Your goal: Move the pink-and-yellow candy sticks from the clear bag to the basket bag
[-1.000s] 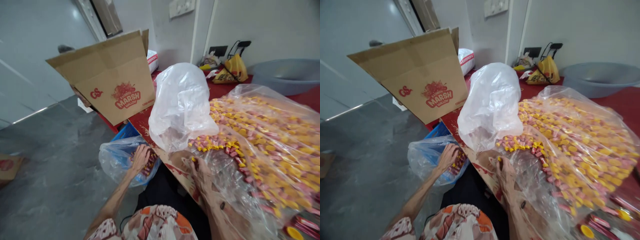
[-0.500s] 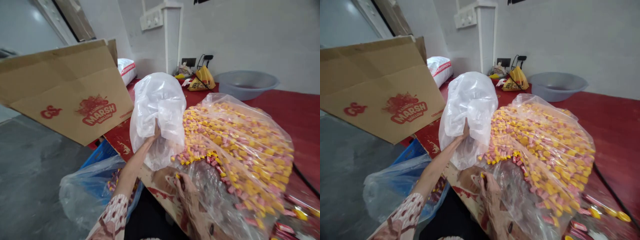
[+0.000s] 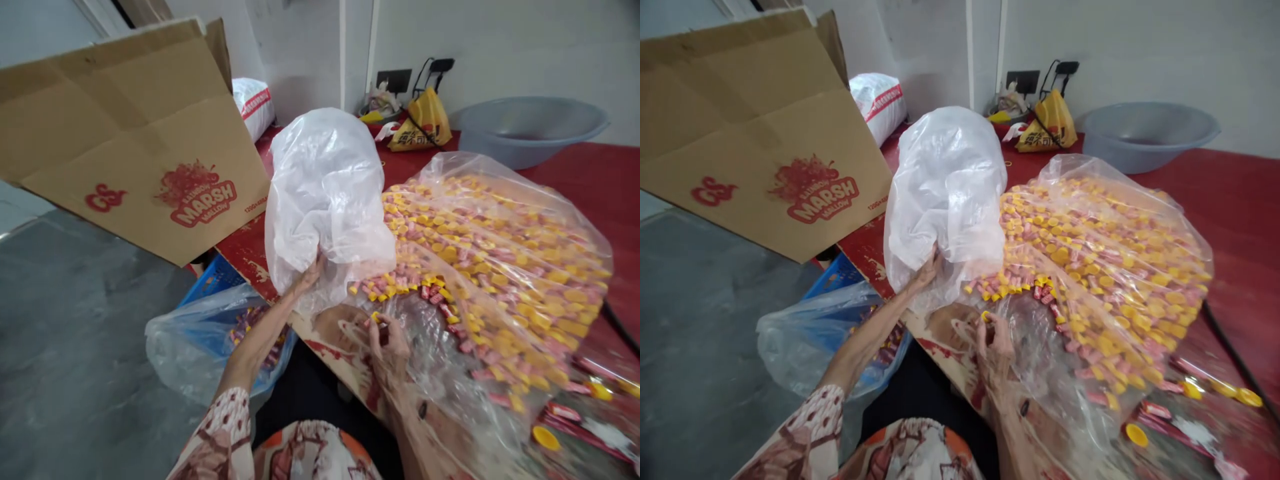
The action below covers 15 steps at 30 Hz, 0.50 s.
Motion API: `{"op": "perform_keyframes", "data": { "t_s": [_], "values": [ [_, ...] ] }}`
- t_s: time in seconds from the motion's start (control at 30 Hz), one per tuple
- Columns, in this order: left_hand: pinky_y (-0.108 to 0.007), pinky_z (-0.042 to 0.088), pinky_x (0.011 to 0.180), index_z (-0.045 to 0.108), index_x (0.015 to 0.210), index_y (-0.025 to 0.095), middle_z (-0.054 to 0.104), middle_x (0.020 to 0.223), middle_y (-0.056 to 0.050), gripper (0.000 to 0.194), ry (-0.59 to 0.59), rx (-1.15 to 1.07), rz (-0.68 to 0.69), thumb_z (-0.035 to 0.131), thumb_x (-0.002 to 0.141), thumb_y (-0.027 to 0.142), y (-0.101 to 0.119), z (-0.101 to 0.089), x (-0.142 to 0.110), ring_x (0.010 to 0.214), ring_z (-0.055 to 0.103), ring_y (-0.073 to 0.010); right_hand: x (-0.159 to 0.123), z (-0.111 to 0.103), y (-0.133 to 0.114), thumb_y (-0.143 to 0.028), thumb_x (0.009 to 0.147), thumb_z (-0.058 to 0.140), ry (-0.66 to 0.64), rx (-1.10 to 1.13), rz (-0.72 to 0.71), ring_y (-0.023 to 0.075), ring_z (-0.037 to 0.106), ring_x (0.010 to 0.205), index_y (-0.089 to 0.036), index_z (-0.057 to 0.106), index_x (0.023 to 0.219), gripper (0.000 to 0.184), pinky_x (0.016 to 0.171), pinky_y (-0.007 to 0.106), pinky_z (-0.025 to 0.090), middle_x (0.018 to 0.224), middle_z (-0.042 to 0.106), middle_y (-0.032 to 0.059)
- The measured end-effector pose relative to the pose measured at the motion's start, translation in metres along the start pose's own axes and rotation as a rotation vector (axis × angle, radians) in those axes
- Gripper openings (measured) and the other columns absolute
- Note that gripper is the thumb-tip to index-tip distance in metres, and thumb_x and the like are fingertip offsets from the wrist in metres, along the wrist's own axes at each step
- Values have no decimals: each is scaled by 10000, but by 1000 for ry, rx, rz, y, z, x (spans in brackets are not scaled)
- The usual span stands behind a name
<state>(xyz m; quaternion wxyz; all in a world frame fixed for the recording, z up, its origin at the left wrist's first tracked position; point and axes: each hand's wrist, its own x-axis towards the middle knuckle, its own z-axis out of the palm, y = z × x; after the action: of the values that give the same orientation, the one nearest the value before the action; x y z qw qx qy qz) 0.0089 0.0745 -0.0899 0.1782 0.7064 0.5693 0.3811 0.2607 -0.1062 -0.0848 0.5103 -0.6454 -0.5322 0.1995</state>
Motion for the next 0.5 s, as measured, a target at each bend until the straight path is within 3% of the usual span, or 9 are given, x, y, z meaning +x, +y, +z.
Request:
{"op": "perform_keyframes", "data": {
  "t_s": [0.07, 0.17, 0.33, 0.5],
  "values": [
    [-587, 647, 1192, 761, 1424, 234, 801, 1400, -178, 388, 30, -6, -50, 593, 1112, 393, 3, 1, -10, 1386, 763, -323, 4, -3, -3, -831, 1107, 497, 24, -28, 51, 289, 743, 745, -248, 785, 1058, 651, 747, 414, 620, 910, 816, 118],
    [-532, 638, 1210, 779, 1365, 221, 812, 1405, -163, 336, 48, 4, -95, 626, 1111, 378, 9, -7, -24, 1356, 765, -321, 9, -5, -7, -848, 1072, 468, -48, -60, 69, 304, 735, 780, -259, 752, 988, 659, 776, 435, 606, 901, 806, 121],
    [-510, 607, 1235, 757, 1445, 185, 802, 1463, -179, 368, 83, 32, -74, 630, 1124, 310, 21, -29, -54, 1380, 750, -321, 12, -9, -6, -793, 1046, 500, -35, -35, 110, 295, 741, 843, -240, 726, 1045, 597, 843, 430, 596, 982, 822, 131],
    [-529, 547, 1279, 769, 1347, 188, 817, 1374, -147, 307, -38, 84, -10, 628, 1074, 192, 39, -36, -71, 1340, 729, -301, 14, -7, -10, -732, 1012, 434, -120, -119, 28, 297, 711, 843, -250, 688, 979, 546, 854, 448, 570, 936, 788, 129]
  ]
}}
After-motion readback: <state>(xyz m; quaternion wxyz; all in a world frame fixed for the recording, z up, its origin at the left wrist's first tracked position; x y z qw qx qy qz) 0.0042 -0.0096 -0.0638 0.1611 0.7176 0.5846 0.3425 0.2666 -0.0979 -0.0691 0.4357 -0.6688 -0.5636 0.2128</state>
